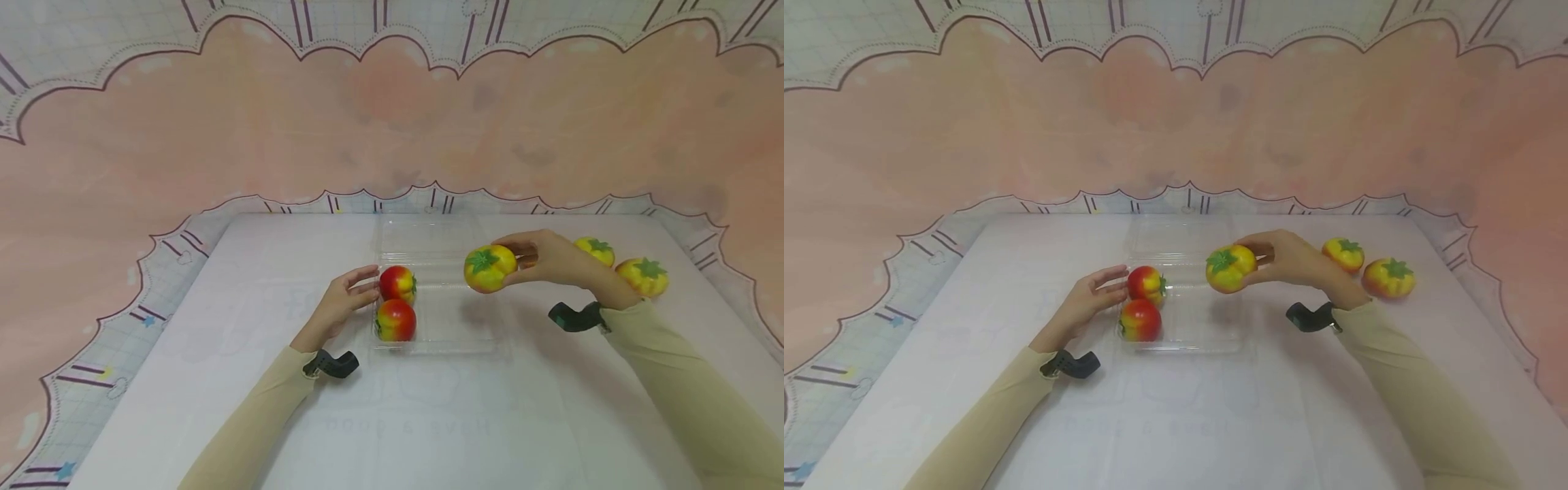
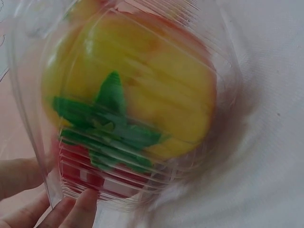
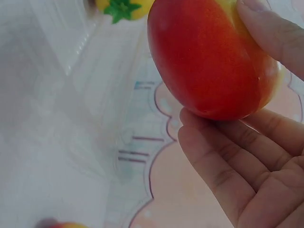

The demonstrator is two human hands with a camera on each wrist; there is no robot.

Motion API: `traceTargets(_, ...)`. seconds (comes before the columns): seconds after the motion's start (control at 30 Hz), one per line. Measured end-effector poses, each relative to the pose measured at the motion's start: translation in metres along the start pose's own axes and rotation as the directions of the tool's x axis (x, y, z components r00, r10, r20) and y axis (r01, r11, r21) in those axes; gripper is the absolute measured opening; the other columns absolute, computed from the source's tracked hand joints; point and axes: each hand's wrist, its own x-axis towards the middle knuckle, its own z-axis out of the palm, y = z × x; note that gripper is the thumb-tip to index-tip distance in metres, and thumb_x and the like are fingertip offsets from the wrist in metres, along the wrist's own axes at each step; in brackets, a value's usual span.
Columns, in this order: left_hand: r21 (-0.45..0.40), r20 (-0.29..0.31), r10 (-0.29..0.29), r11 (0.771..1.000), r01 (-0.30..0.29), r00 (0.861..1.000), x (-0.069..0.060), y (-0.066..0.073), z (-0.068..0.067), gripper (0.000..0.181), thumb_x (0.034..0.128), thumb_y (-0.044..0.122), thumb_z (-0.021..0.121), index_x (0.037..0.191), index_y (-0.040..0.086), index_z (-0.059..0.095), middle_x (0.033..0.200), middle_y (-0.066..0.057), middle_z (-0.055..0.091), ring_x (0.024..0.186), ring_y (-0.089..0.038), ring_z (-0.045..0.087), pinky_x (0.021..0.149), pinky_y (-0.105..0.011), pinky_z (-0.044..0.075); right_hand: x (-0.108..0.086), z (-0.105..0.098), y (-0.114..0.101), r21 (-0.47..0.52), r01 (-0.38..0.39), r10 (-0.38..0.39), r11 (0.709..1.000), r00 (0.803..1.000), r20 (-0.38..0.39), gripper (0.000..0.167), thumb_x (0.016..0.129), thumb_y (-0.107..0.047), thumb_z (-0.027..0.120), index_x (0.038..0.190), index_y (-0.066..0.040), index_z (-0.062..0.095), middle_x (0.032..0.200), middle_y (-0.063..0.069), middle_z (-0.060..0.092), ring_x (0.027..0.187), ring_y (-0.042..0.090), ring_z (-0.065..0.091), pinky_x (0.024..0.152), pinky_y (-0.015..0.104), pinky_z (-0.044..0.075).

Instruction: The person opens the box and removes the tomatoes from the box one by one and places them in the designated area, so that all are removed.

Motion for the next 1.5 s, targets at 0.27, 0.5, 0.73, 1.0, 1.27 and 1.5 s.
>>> traceTargets(0.27, 0.001, -0.012, -0.013, 1.000, 0.013, 1.000, 0.000, 0.001, 0.000, 0.054, 0.0903, 0.005, 0.059, 0.141, 0.005, 0.040, 0.148, -0.014, 0.038, 0.132, -0.031, 0.045, 0.099, -0.035, 0.046, -0.021, -0.015, 0.008, -0.020, -0.023, 0.022, 1.000, 0.998, -0.053, 0.064, 0.079, -0.027, 0.075, 0.133, -0.002, 0.049, 0.130, 0.018, 0.057, 0.113, 0.032, 0.059, 0.088, 0.028, 0.055)
traceTargets(0.5, -0.003, -0.017, -0.014, 1.000, 0.014, 1.000, -0.001, 0.002, 0.000, 0.054, 0.0901, 0.005, 0.060, 0.140, 0.005, 0.041, 0.148, -0.014, 0.038, 0.132, -0.032, 0.045, 0.098, -0.036, 0.046, -0.036, -0.024, 0.018, 0.017, -0.107, 0.108, 0.994, 0.984, -0.144, 0.062, 0.079, -0.031, 0.075, 0.134, -0.015, 0.051, 0.131, 0.008, 0.058, 0.114, 0.020, 0.059, 0.083, 0.011, 0.050)
traceTargets(0.73, -0.001, -0.018, -0.017, 1.000, 0.017, 1.000, 0.001, 0.001, -0.001, 0.054, 0.0903, 0.006, 0.060, 0.141, 0.005, 0.041, 0.147, -0.014, 0.039, 0.132, -0.032, 0.045, 0.098, -0.036, 0.046, -0.050, -0.033, 0.032, 0.028, -0.127, 0.130, 0.991, 0.970, -0.206, 0.062, 0.079, -0.025, 0.075, 0.135, -0.012, 0.050, 0.134, 0.011, 0.056, 0.100, -0.016, 0.052, 0.083, 0.002, 0.044)
traceTargets(1.0, -0.003, -0.013, -0.009, 1.000, 0.008, 1.000, 0.001, 0.002, -0.002, 0.054, 0.0899, 0.004, 0.059, 0.141, 0.004, 0.040, 0.147, -0.014, 0.039, 0.132, -0.032, 0.045, 0.097, -0.034, 0.047, -0.069, -0.045, 0.053, -0.060, -0.245, 0.224, 0.968, 0.943, -0.248, 0.073, 0.080, -0.039, 0.072, 0.141, -0.013, 0.042, 0.139, 0.013, 0.050, 0.123, 0.029, 0.052, 0.098, 0.030, 0.049)
traceTargets(1.27, 0.009, -0.016, -0.021, 1.000, 0.021, 1.000, 0.001, 0.002, -0.003, 0.055, 0.0900, 0.004, 0.059, 0.141, 0.004, 0.040, 0.147, -0.014, 0.039, 0.132, -0.032, 0.045, 0.098, -0.035, 0.046, -0.083, -0.049, 0.072, 0.012, -0.280, 0.273, 0.960, 0.925, -0.265, 0.071, 0.087, -0.030, 0.067, 0.145, -0.008, 0.033, 0.144, 0.022, 0.040, 0.127, 0.033, 0.043, 0.103, 0.062, 0.033)
traceTargets(1.5, 0.017, -0.012, -0.020, 1.000, 0.020, 1.000, 0.001, 0.002, -0.004, 0.055, 0.0904, 0.005, 0.059, 0.141, 0.004, 0.039, 0.148, -0.015, 0.038, 0.132, -0.033, 0.045, 0.099, -0.036, 0.046, -0.093, -0.048, 0.090, 0.043, -0.275, 0.275, 0.961, 0.913, -0.300, 0.070, 0.086, -0.031, 0.067, 0.145, -0.013, 0.035, 0.113, -0.038, 0.043, 0.094, -0.026, 0.036, 0.106, 0.050, 0.040)
